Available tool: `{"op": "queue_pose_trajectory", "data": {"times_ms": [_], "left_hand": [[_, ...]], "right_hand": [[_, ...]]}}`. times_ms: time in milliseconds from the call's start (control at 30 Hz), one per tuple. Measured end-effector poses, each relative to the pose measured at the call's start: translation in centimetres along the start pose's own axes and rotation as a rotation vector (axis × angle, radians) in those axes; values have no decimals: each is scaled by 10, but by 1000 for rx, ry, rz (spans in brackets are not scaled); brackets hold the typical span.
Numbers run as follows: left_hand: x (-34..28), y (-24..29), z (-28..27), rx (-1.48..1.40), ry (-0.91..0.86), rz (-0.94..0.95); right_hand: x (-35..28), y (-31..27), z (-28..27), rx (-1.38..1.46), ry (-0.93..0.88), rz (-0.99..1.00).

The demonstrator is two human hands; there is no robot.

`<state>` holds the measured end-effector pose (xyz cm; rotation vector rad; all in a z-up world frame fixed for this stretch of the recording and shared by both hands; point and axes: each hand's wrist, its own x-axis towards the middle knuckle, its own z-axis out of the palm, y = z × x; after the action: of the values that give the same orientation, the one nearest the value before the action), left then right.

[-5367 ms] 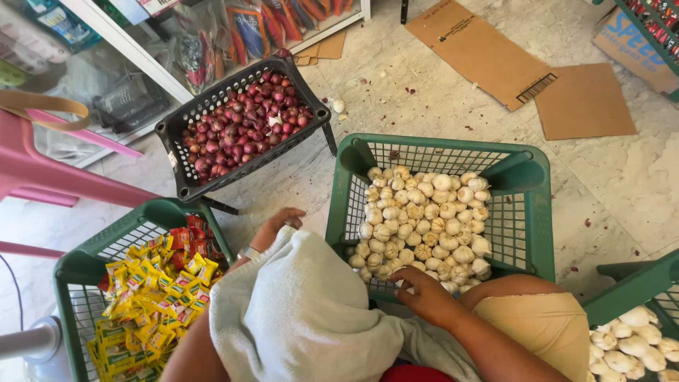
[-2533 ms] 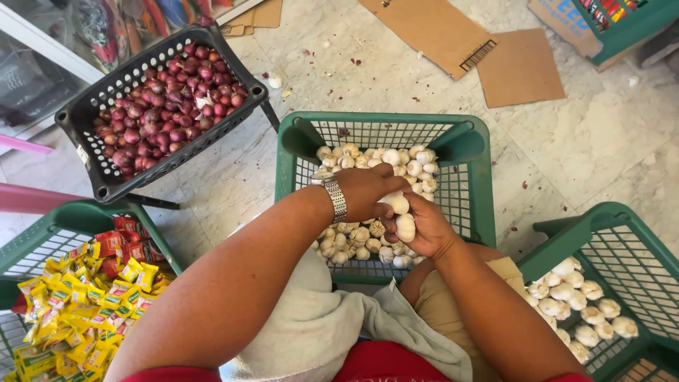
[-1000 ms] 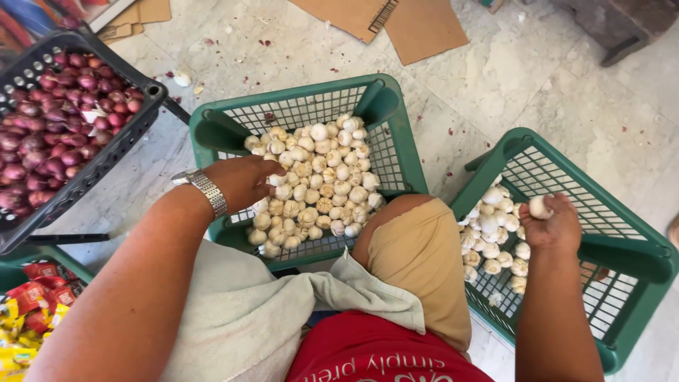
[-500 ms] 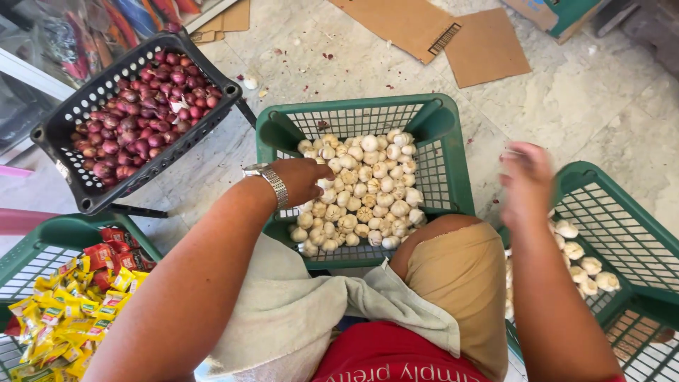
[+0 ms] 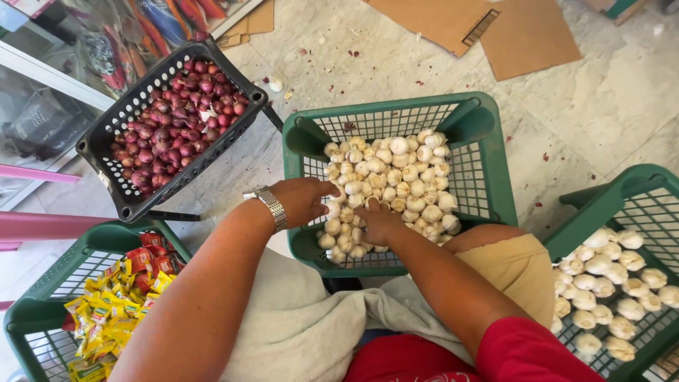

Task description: Sorting and cleaning garlic bulbs from one crate to another, checking for quality.

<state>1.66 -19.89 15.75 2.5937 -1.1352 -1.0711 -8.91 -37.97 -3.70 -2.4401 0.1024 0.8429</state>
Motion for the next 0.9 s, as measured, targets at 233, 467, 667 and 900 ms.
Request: {"op": "queue_pose_trajectory", "data": {"times_ms": [233,467,667,900], "left_hand": [[4,-17,5,5,-36,7],[6,-13,5,-5,-29,42],[0,-8,1,9,-60,-18],[1,-8,0,-24,-49,-25]], "right_hand": [[-18,-13,-5,-157,-231,-44],[27,39,51,-72,-276,-90],[13,32,54,-50,-267,-74],[35,50,84,63,-237,-126]]}}
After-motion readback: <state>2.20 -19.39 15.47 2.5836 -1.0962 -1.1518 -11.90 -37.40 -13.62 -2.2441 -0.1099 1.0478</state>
